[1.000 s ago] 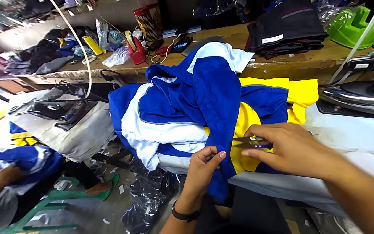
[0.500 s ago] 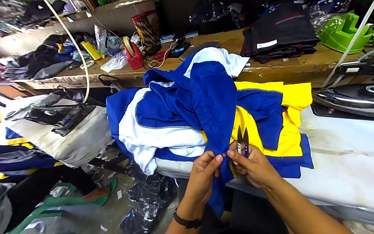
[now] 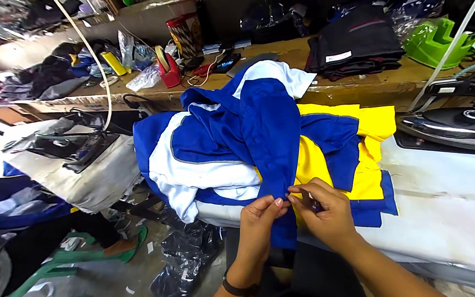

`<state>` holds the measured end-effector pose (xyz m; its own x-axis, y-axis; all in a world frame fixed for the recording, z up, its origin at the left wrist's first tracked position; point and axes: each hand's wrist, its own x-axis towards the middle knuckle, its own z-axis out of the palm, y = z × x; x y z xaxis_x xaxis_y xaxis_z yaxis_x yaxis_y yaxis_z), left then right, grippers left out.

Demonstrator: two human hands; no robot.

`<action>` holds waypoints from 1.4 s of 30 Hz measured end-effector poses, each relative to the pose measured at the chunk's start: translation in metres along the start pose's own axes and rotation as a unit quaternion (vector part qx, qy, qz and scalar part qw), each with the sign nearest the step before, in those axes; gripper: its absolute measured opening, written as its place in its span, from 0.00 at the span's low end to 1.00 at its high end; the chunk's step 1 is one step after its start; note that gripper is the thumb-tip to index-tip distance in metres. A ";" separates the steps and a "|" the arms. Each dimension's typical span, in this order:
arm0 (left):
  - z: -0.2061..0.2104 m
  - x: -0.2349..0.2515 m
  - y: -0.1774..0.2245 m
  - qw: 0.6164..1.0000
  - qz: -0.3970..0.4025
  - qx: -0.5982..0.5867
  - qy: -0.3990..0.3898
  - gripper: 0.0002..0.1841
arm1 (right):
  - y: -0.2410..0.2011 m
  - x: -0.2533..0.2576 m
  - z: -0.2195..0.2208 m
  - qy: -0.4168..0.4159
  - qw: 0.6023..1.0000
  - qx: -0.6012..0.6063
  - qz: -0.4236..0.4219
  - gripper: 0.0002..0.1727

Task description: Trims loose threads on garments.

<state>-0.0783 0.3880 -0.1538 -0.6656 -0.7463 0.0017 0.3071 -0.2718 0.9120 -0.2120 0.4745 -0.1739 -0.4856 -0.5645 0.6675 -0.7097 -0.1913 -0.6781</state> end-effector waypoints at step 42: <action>-0.004 0.008 -0.012 0.962 0.197 0.188 -0.028 0.04 | -0.017 0.014 -0.001 -0.087 0.899 0.324 0.281 0.07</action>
<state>-0.0843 0.3829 -0.1667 -0.5861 -0.7100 0.3904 0.2829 0.2722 0.9197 -0.2076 0.4709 -0.1527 -0.5466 -0.8250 0.1438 0.0968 -0.2329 -0.9677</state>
